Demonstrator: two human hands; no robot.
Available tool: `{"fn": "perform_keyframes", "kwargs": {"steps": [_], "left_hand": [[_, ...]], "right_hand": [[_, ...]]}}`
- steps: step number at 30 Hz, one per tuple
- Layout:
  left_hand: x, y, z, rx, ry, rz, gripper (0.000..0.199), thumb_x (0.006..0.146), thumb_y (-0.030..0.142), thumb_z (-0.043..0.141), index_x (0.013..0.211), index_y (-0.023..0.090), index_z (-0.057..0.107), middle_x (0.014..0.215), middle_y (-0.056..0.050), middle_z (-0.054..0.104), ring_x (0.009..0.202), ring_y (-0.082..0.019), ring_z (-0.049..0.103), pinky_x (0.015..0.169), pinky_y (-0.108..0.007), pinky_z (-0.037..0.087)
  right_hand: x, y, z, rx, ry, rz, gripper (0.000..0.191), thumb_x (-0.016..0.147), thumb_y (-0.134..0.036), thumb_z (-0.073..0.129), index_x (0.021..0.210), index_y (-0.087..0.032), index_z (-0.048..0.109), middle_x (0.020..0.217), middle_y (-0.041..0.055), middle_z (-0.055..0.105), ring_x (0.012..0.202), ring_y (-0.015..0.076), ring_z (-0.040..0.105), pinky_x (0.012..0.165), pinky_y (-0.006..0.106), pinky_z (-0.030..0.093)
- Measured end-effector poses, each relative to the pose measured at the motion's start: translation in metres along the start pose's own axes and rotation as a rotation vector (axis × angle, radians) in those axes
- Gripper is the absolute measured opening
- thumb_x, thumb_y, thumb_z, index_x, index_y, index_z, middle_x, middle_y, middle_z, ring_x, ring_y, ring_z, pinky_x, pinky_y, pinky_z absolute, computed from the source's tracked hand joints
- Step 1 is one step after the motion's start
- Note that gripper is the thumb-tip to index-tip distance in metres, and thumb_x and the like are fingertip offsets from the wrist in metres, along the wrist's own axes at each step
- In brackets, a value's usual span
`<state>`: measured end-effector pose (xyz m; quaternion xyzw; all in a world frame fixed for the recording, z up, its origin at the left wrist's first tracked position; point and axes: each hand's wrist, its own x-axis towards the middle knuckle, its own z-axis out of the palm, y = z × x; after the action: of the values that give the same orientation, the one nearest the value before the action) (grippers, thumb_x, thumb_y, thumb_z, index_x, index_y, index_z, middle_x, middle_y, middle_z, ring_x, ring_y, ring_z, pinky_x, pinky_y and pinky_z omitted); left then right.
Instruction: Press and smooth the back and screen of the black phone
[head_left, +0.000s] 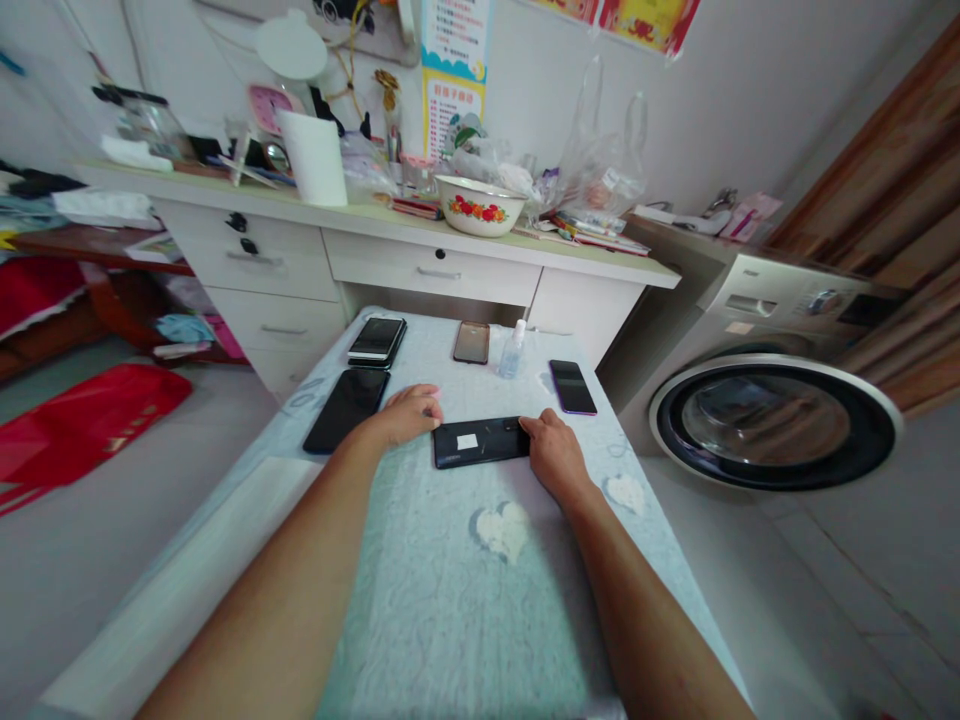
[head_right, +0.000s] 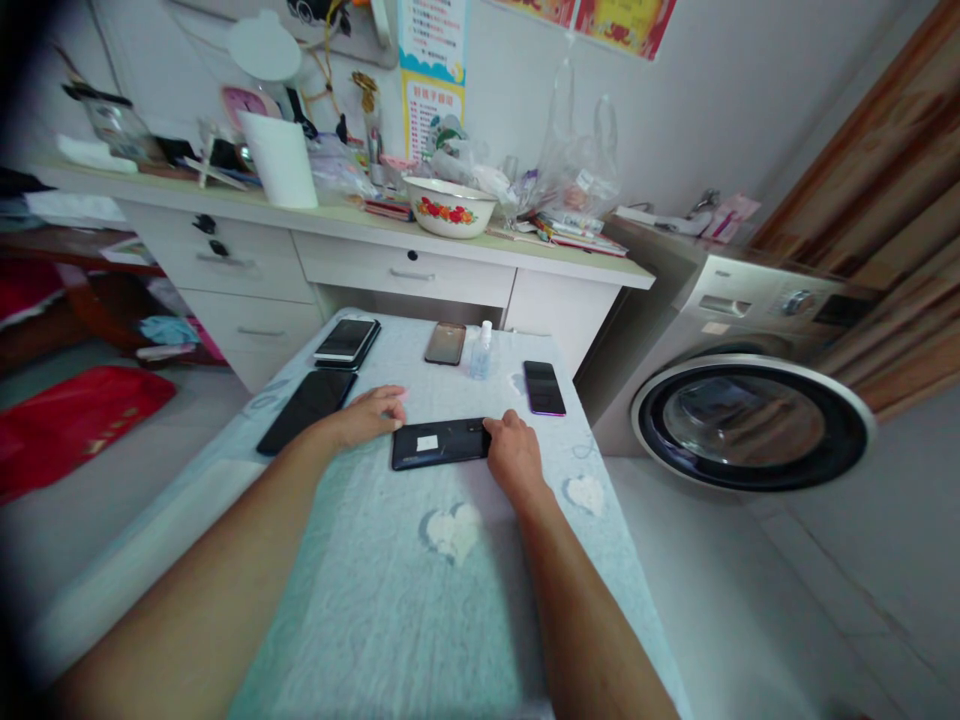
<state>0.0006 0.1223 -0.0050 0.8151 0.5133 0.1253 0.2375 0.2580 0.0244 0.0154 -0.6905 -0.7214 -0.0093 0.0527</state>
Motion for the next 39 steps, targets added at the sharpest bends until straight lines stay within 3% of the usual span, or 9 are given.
{"fn": "perform_keyframes", "kwargs": {"steps": [9,17,28,34,39], "left_hand": [[0.006,-0.003,0.0,0.003,-0.046,0.003,0.016,0.072,0.026,0.055,0.08,0.021,0.068,0.142,-0.002,0.047,0.132,-0.021,0.041,0.111,-0.033,0.032],[0.004,0.001,0.0,0.014,-0.043,-0.024,0.015,0.074,0.025,0.054,0.081,0.021,0.067,0.145,-0.003,0.043,0.134,-0.022,0.039,0.112,-0.035,0.031],[-0.004,0.002,0.005,0.019,0.026,-0.015,0.014,0.078,0.023,0.053,0.083,0.02,0.065,0.145,-0.005,0.043,0.136,-0.023,0.034,0.115,-0.04,0.023],[-0.009,0.001,0.011,0.03,0.09,0.007,0.013,0.079,0.022,0.05,0.082,0.024,0.063,0.143,0.001,0.045,0.136,-0.021,0.034,0.114,-0.045,0.022],[-0.012,-0.002,0.016,0.042,0.14,0.048,0.016,0.082,0.023,0.046,0.084,0.023,0.062,0.14,-0.002,0.048,0.136,-0.022,0.033,0.114,-0.046,0.022]], "right_hand": [[0.0,-0.002,-0.002,-0.022,-0.036,0.036,0.036,0.095,-0.016,0.033,0.113,-0.023,0.063,0.098,0.0089,0.054,0.088,0.0183,0.055,0.076,0.027,0.036],[-0.003,-0.006,-0.001,-0.019,0.0,-0.02,0.033,0.094,-0.014,0.034,0.109,-0.023,0.063,0.095,0.0069,0.055,0.084,0.0183,0.054,0.072,0.028,0.033],[-0.004,-0.022,-0.003,0.052,-0.031,-0.139,0.032,0.091,-0.012,0.038,0.106,-0.024,0.064,0.094,0.0042,0.055,0.086,0.016,0.052,0.074,0.026,0.032],[-0.002,-0.019,-0.002,0.062,-0.017,-0.126,0.035,0.091,-0.013,0.039,0.113,-0.025,0.063,0.093,0.0044,0.055,0.085,0.0162,0.051,0.074,0.025,0.032],[0.0,-0.01,0.0,0.035,-0.011,-0.055,0.037,0.092,-0.014,0.038,0.118,-0.026,0.062,0.094,0.0056,0.055,0.086,0.0172,0.051,0.075,0.026,0.031]]}}
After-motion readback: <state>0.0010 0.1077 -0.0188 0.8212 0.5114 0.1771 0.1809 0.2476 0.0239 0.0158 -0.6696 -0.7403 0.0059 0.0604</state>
